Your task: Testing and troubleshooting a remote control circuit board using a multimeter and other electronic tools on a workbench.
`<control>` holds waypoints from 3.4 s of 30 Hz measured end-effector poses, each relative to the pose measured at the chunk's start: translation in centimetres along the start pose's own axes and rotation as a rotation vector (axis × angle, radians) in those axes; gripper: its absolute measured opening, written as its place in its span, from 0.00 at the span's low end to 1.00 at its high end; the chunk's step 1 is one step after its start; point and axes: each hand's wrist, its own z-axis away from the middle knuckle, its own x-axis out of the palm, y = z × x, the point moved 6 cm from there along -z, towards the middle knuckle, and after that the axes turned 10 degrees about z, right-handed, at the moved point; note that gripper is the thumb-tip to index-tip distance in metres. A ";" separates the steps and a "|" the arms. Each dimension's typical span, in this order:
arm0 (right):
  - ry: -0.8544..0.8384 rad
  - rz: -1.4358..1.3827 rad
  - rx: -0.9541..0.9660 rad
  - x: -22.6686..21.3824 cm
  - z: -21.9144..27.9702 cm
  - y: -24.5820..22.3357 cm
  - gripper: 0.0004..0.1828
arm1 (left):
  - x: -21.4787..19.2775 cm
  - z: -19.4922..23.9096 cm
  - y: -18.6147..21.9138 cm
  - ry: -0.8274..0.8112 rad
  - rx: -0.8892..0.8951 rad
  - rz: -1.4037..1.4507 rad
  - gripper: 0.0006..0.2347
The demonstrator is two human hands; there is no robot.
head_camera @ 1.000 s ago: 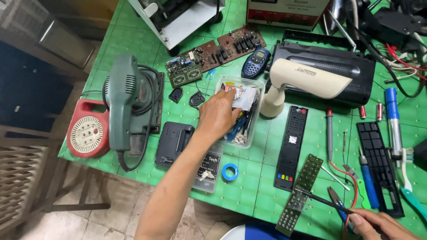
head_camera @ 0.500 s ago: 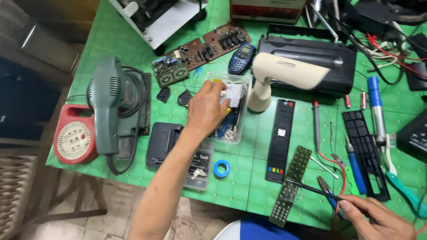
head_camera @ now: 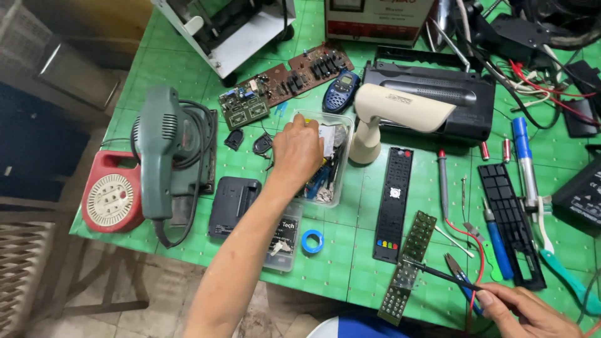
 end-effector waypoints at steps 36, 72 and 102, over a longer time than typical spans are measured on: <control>0.500 -0.069 -0.321 -0.8 2.8 -5.0 0.03 | 0.8 19.5 19.9 -0.282 -0.489 1.823 0.10; 0.186 -0.286 -0.574 -1.6 0.5 -2.3 0.06 | 3.6 21.1 19.1 -0.321 -0.414 1.651 0.08; 0.089 -0.371 -0.427 -1.7 -0.6 -0.2 0.08 | -2.0 18.2 21.8 -0.671 0.324 1.042 0.11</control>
